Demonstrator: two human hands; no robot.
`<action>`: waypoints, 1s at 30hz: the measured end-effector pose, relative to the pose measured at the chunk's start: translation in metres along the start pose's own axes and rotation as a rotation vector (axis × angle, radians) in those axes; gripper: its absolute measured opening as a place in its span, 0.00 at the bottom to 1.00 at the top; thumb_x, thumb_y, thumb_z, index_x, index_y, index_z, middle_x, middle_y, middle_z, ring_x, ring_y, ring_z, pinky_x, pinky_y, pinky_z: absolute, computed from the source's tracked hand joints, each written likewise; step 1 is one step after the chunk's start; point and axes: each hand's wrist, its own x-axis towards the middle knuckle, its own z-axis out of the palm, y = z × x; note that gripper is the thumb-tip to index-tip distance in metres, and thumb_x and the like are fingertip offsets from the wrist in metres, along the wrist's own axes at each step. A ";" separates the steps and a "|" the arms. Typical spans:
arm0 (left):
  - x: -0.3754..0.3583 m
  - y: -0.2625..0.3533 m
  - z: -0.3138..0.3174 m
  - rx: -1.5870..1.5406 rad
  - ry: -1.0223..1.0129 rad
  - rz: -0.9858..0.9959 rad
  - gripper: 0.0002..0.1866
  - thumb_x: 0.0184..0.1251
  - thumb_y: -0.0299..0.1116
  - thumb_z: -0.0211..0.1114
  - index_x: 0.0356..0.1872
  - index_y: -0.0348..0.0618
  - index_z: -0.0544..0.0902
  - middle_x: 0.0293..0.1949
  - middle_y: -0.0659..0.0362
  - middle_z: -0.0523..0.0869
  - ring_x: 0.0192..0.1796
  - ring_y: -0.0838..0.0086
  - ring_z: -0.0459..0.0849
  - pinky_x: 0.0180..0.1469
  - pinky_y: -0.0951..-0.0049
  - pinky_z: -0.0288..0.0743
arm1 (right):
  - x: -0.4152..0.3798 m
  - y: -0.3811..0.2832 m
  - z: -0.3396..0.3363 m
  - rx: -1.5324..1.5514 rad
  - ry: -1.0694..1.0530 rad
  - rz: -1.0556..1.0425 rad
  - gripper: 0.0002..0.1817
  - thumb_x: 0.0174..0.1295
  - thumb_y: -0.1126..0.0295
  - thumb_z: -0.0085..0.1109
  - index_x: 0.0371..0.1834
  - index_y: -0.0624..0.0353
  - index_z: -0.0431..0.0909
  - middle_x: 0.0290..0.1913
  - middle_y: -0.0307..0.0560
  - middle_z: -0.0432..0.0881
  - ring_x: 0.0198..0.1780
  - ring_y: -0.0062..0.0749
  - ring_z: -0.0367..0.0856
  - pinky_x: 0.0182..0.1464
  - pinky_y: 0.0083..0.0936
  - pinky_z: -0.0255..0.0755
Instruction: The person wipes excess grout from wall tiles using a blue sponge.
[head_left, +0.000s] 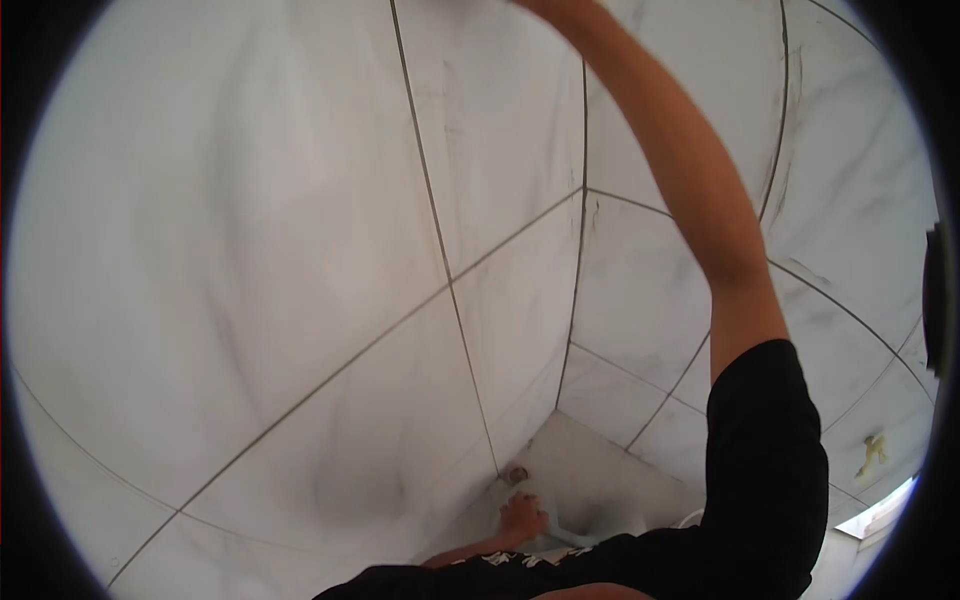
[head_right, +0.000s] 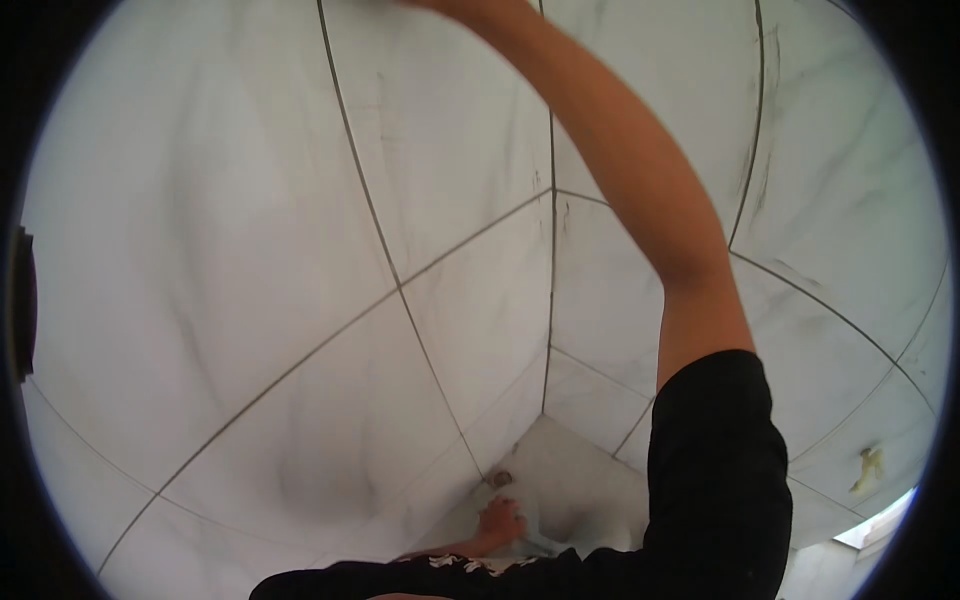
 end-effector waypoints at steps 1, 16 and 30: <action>-0.003 0.000 0.000 -0.016 0.016 0.002 0.25 0.59 0.45 0.62 0.57 0.48 0.83 0.60 0.51 0.75 0.66 0.53 0.73 0.66 0.43 0.66 | -0.036 -0.017 -0.003 -0.030 -0.119 0.114 0.10 0.56 0.73 0.60 0.40 0.66 0.79 0.37 0.58 0.83 0.37 0.50 0.83 0.40 0.38 0.75; -0.004 0.006 0.000 0.023 0.051 0.002 0.23 0.58 0.45 0.63 0.55 0.50 0.84 0.60 0.51 0.75 0.66 0.54 0.73 0.66 0.43 0.66 | -0.123 -0.044 -0.007 0.066 -0.100 0.317 0.14 0.59 0.71 0.62 0.47 0.64 0.79 0.38 0.60 0.83 0.37 0.52 0.82 0.41 0.37 0.76; 0.000 0.006 -0.001 -0.003 -0.006 -0.004 0.24 0.58 0.46 0.62 0.55 0.48 0.84 0.61 0.51 0.76 0.67 0.52 0.72 0.66 0.42 0.66 | 0.001 0.049 -0.107 -0.134 0.062 0.725 0.25 0.59 0.70 0.67 0.60 0.65 0.74 0.46 0.68 0.84 0.47 0.60 0.83 0.49 0.45 0.78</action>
